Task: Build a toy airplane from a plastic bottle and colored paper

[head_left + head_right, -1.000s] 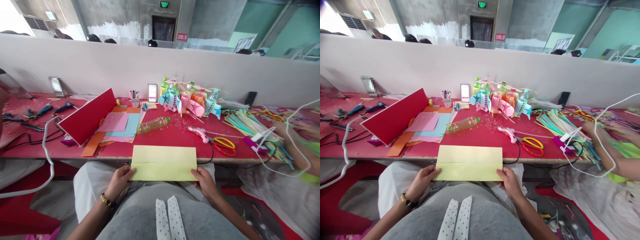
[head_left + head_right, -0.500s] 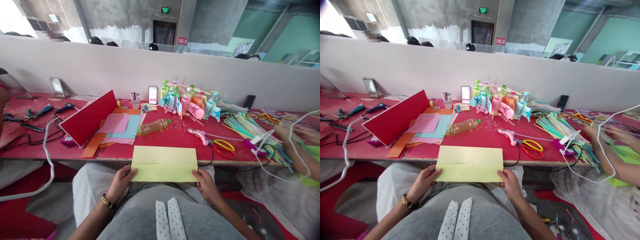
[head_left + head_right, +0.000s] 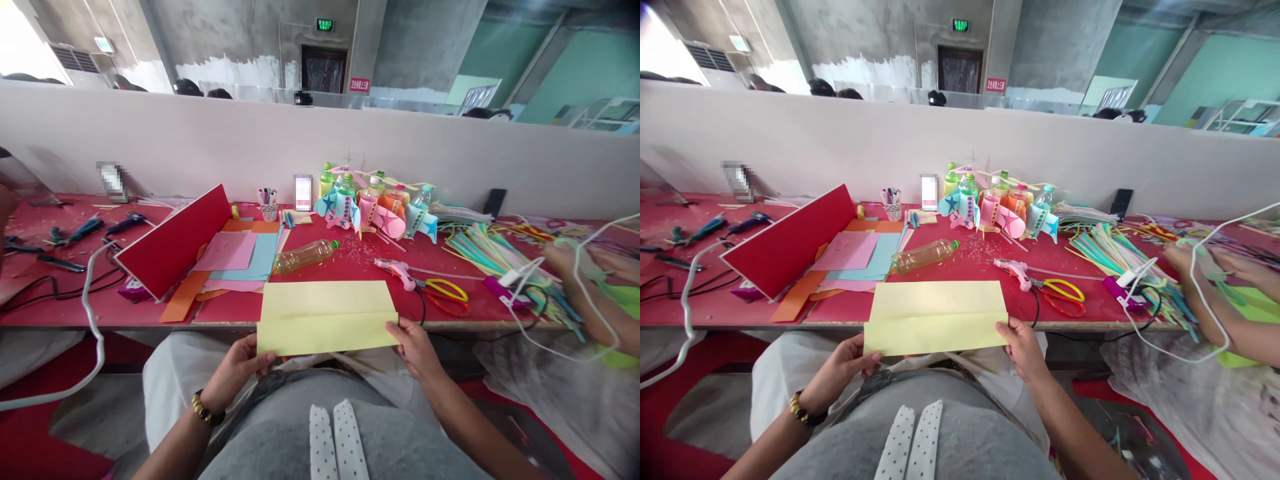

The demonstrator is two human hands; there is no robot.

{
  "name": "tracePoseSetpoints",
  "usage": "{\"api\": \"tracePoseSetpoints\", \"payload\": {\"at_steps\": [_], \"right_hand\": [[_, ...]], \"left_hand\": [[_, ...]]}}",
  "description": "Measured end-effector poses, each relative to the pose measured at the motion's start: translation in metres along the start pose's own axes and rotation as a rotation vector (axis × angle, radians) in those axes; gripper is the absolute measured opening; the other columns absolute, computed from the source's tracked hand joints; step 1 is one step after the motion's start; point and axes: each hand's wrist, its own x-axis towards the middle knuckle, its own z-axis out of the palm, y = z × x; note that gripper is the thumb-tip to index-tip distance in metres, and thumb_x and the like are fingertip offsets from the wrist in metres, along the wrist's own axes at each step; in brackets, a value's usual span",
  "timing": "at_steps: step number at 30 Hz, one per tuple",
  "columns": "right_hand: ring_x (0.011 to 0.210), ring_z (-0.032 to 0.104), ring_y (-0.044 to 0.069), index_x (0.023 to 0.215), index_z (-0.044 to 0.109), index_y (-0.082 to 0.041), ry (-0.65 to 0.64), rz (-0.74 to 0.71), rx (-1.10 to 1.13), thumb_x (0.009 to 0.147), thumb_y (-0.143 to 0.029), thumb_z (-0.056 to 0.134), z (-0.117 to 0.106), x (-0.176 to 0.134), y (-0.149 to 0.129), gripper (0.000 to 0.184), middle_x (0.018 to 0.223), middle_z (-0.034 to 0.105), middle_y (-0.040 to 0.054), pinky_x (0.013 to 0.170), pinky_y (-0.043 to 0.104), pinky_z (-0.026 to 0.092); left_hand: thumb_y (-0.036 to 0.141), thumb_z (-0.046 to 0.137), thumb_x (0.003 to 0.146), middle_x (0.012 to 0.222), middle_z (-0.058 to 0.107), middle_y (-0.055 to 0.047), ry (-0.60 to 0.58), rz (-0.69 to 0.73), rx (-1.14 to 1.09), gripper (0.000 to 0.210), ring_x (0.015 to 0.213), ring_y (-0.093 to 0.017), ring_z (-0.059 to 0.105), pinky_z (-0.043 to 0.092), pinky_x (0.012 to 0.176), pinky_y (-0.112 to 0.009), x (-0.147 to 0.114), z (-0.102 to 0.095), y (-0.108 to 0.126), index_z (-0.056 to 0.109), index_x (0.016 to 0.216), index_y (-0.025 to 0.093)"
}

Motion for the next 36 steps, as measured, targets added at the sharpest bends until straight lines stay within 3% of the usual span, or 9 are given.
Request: {"api": "tracePoseSetpoints", "payload": {"at_steps": [6,12,17,21,25,30,36], "right_hand": [[0.036,0.030,0.003,0.084,0.069,-0.015,-0.021,-0.060,-0.017,0.068,-0.049,0.075,0.002,0.015,-0.015,0.038,0.066,0.064,-0.0006,0.032,0.018,0.020],[0.034,0.031,0.003,0.079,0.066,-0.015,-0.033,-0.058,-0.084,0.069,-0.050,0.074,0.003,0.019,-0.024,0.037,0.059,0.059,-0.0024,0.030,0.017,0.018],[0.033,0.028,0.003,0.078,0.066,-0.015,-0.037,-0.083,-0.058,0.068,-0.049,0.076,0.001,0.028,-0.037,0.037,0.054,0.053,-0.0038,0.030,0.016,0.018],[0.034,0.026,0.002,0.082,0.069,-0.015,-0.054,-0.102,-0.051,0.066,-0.046,0.077,0.004,0.041,-0.054,0.036,0.058,0.057,-0.0011,0.029,0.018,0.017],[0.034,0.027,0.003,0.083,0.071,-0.014,-0.151,-0.082,-0.081,0.065,-0.047,0.078,0.008,0.057,-0.071,0.037,0.057,0.058,0.0005,0.030,0.020,0.017],[0.033,0.026,0.002,0.082,0.070,-0.013,-0.291,-0.088,-0.172,0.065,-0.049,0.077,0.019,0.080,-0.075,0.040,0.056,0.054,-0.0028,0.031,0.017,0.015],[0.035,0.038,0.006,0.075,0.060,-0.017,-0.170,-0.243,-0.235,0.071,-0.053,0.067,0.043,0.107,-0.065,0.037,0.057,0.050,-0.0055,0.030,0.018,0.024]], "left_hand": [[0.044,0.068,0.078,0.047,0.052,0.002,0.025,-0.022,0.025,0.030,0.045,-0.009,0.042,0.036,0.051,-0.022,0.001,-0.001,-0.003,0.065,0.076,0.015],[0.050,0.066,0.078,0.041,0.047,0.003,0.045,-0.032,0.092,0.040,0.041,-0.008,0.035,0.028,0.047,-0.022,0.000,-0.002,-0.004,0.054,0.060,0.017],[0.053,0.060,0.082,0.045,0.057,-0.001,-0.001,-0.024,0.080,0.040,0.043,-0.010,0.045,0.033,0.048,-0.022,-0.001,-0.003,-0.002,0.058,0.068,0.016],[0.053,0.061,0.082,0.047,0.059,-0.001,0.006,0.014,0.082,0.040,0.044,-0.011,0.048,0.037,0.049,-0.022,-0.002,-0.004,0.003,0.059,0.067,0.016],[0.049,0.065,0.080,0.057,0.064,-0.003,0.024,0.060,0.058,0.037,0.053,-0.012,0.053,0.043,0.055,-0.022,-0.003,-0.009,0.009,0.064,0.066,0.015],[0.044,0.075,0.073,0.091,0.074,-0.008,0.061,-0.016,-0.171,0.037,0.072,-0.020,0.066,0.053,0.071,-0.030,0.001,-0.007,0.010,0.072,0.095,0.015],[0.043,0.080,0.067,0.089,0.076,-0.010,0.177,-0.056,-0.252,0.041,0.073,-0.024,0.070,0.056,0.067,-0.031,0.007,0.003,0.005,0.074,0.093,0.012]]}}
